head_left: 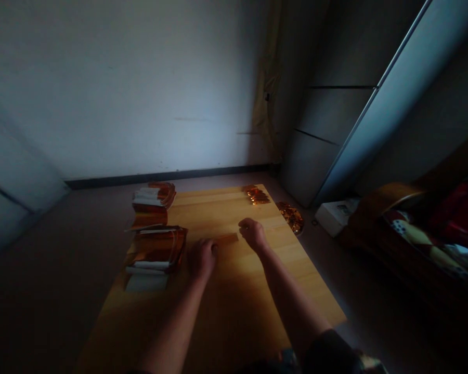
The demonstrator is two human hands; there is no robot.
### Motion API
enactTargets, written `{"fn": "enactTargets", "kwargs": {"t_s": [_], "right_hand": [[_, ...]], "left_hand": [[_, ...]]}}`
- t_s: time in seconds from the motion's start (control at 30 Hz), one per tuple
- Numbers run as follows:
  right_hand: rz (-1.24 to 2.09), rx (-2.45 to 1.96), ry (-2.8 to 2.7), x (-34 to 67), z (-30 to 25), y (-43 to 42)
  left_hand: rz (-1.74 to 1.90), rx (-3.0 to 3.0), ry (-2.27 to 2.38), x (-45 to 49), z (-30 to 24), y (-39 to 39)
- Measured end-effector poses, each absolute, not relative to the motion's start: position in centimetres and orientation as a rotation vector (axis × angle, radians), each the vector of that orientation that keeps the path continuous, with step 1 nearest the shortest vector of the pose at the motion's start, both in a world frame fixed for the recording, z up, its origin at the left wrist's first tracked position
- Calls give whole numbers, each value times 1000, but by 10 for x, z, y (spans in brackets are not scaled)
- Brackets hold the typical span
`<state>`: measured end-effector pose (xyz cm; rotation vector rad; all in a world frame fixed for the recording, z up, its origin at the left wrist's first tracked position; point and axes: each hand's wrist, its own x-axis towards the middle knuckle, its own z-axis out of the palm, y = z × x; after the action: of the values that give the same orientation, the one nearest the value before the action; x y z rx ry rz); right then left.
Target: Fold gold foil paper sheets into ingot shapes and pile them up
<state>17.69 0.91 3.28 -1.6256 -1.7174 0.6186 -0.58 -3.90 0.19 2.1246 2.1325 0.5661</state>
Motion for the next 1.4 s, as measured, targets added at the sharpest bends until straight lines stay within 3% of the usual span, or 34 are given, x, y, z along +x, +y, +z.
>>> {"fn": "enactTargets", "kwargs": {"t_s": [0.13,0.37,0.8,1.13,1.4], "right_hand": [[832,-1516,-1971,133,28,9],[765,-1669,-2226,126,20,14],[640,-1822,-2248,116,22,10],[623,-1903,-2061,182,22,20],[561,-1706,-2059,176,19,7]], "left_hand": [[546,2099,2165,-6,6,-41],[458,2105,2250,-7,13,-45],[462,2095,2188,-14,11,-48],[555,2069,2196,-9,9,-48],[574,2150,2167,-10,8,-50]]}}
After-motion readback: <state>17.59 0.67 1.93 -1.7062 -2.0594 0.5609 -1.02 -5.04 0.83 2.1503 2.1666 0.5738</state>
